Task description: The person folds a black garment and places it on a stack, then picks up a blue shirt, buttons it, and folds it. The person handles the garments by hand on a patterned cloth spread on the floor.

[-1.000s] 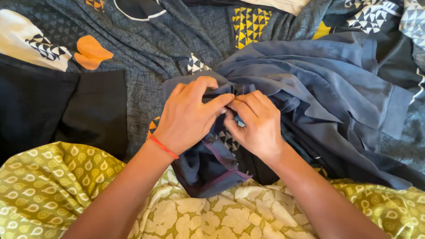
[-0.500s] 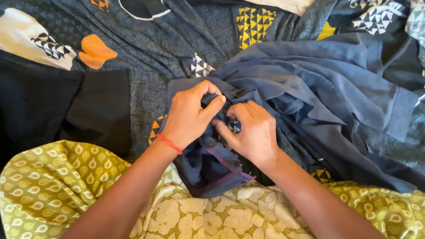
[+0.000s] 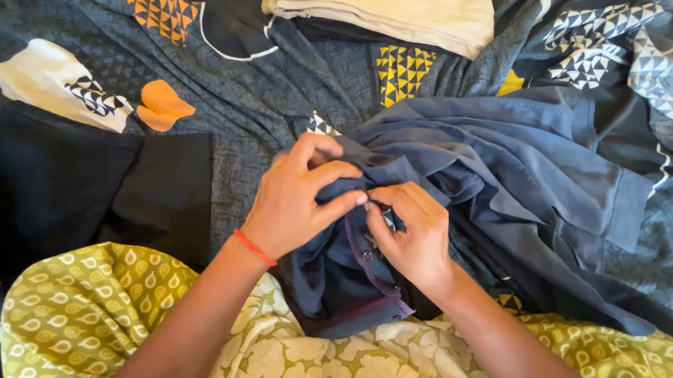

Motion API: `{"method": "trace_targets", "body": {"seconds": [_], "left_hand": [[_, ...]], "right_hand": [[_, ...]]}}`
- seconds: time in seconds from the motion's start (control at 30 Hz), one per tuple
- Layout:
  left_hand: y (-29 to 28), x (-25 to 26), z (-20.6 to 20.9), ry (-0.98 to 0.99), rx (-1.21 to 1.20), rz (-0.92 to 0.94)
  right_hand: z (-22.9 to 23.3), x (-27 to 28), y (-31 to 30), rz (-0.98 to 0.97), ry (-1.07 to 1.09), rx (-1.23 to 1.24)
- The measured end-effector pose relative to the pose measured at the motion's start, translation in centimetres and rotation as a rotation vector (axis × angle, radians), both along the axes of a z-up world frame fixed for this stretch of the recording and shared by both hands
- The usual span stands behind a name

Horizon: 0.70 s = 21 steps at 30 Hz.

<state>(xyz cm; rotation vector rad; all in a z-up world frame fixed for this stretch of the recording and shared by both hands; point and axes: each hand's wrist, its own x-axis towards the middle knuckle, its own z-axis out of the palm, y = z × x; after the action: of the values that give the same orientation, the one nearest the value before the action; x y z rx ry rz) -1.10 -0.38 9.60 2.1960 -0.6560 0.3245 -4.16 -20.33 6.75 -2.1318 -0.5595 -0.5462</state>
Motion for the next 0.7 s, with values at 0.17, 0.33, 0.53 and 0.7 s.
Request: {"method": "trace_targets", "body": {"seconds": [0.17,0.33,0.53,0.7], "left_hand": [[0.2,-0.1,0.4,-0.337,0.190,-0.057],[-0.4,0.0,-1.5,-0.181,0.137,0.019],[-1.9,0.1,-4.3,0.298,-0.226,0.238],[-1.3,0.9,-5.8,0.782,-0.614,0.085]], "right_hand": [[0.2,0.9,-0.6,0.056,-0.011,-0.049],[0.3,1.2,-0.7,0.050,0.052,-0.073],[0.0,0.8,0.0,0.102,0.040,-0.070],[-0.3,0.9,-0.1,0.000,0.160,0.009]]}}
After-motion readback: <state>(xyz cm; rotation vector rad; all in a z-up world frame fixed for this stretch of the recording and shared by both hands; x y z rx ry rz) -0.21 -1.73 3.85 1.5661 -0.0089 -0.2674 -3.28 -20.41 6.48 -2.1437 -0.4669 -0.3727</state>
